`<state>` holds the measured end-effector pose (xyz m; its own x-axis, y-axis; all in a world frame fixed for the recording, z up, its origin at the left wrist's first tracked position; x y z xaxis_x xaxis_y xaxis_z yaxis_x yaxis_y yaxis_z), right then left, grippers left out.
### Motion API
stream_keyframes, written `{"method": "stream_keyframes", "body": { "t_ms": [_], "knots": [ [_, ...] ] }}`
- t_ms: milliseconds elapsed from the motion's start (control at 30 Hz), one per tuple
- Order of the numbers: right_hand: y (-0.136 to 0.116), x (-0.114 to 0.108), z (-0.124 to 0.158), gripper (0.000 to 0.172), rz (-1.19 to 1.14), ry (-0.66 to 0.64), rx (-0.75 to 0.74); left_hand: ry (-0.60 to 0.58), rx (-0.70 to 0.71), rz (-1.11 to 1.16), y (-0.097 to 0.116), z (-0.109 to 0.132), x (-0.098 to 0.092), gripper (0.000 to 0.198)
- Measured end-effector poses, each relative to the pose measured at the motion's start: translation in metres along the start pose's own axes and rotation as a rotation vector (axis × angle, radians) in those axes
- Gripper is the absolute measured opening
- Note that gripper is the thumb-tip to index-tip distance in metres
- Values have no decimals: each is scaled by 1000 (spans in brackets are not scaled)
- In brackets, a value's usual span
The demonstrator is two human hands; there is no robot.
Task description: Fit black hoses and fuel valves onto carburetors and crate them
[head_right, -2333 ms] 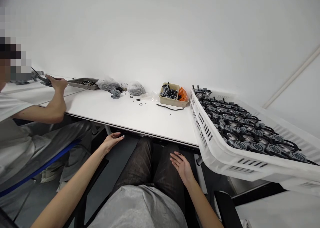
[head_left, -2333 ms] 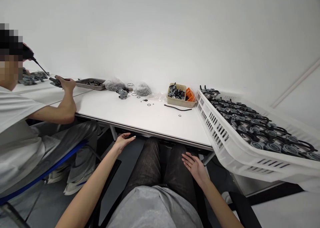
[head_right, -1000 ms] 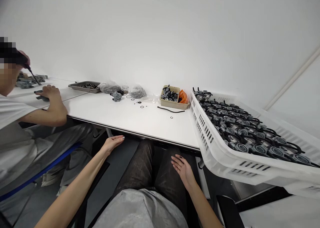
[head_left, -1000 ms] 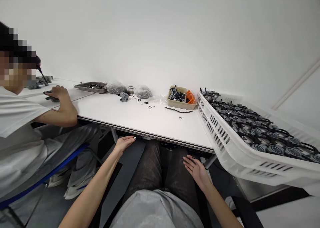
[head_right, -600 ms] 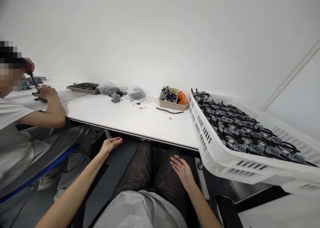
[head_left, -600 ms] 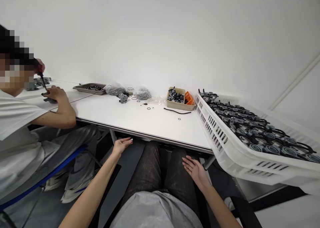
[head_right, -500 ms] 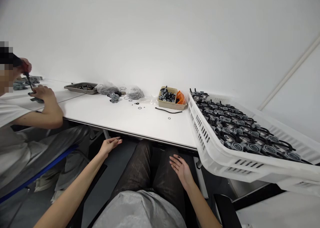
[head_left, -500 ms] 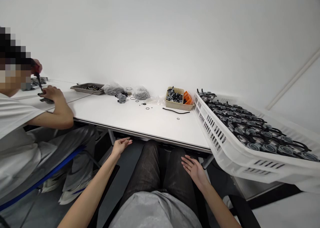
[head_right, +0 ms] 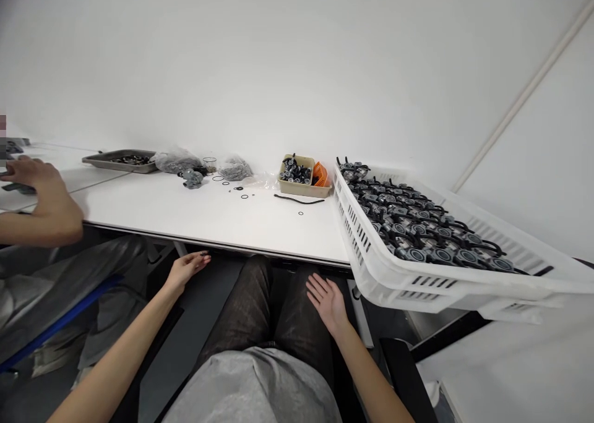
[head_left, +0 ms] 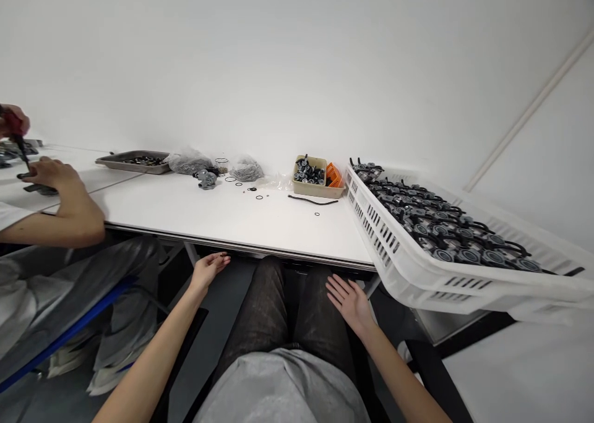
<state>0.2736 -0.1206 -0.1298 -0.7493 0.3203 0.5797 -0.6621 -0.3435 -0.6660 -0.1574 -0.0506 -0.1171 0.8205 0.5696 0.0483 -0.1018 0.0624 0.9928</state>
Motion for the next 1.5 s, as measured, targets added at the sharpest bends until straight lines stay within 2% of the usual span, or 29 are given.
{"method": "stream_keyframes", "body": {
  "t_ms": [100, 233, 300, 400, 467, 533, 633, 767, 833, 967, 1067, 1233, 1333, 1400, 1500],
  "knots": [
    [3, -2, -3, 27, -9, -2, -6, -10, -11, -27, -1, 2, 3, 43],
    [12, -10, -8, 13, 78, 164, -75, -47, -42, -64, 0, 5, 4, 33],
    [16, -14, -11, 17, 111, 241, -79, -61, -49, -76, 2, 5, 4, 33],
    [17, -19, -14, 30, 103, 275, -74, -83, -56, -96, 5, 6, 4, 41],
    [15, -20, -14, 26, 91, 270, -67, -103, -64, -111, 4, 7, 5, 44],
    [13, -20, -15, 10, 86, 241, -77, -122, -77, -134, 2, 7, 6, 45],
    [13, -22, -16, 28, 80, 235, -125, -145, -88, -168, -1, 6, 7, 46],
    [14, -24, -20, 13, 56, 288, -120, -174, -76, -206, -6, 4, 6, 48],
    [11, -21, -19, 10, 39, 269, -102, -198, -73, -232, -8, 3, 6, 51],
    [3, -10, -10, 27, -52, 118, 2, -252, -71, -286, -13, 3, 7, 55],
    [0, -4, -4, 38, -95, 57, 56, -284, -67, -321, -15, 3, 7, 55],
    [0, -3, -3, 44, -119, -4, 60, -313, -66, -370, -16, 3, 7, 56],
    [3, -7, -7, 34, -87, 19, 32, -324, -70, -387, -17, 3, 8, 58],
    [7, -11, -11, 23, -13, 100, -32, -331, -71, -391, -18, 2, 7, 59],
    [12, -19, -16, 27, 65, 216, -111, -333, -71, -398, -18, 2, 8, 60]
  ]
}}
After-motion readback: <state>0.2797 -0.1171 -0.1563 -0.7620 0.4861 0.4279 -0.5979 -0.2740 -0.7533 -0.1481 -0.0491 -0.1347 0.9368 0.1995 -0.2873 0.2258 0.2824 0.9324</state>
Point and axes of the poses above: each hand's wrist, its own z-axis away from the middle knuckle, its own x-axis out of the palm, y = z × x, the point moved 2 cm from there along -z, towards the middle knuckle, and after that the axes turned 10 degrees about y, right-handed, at the moved point
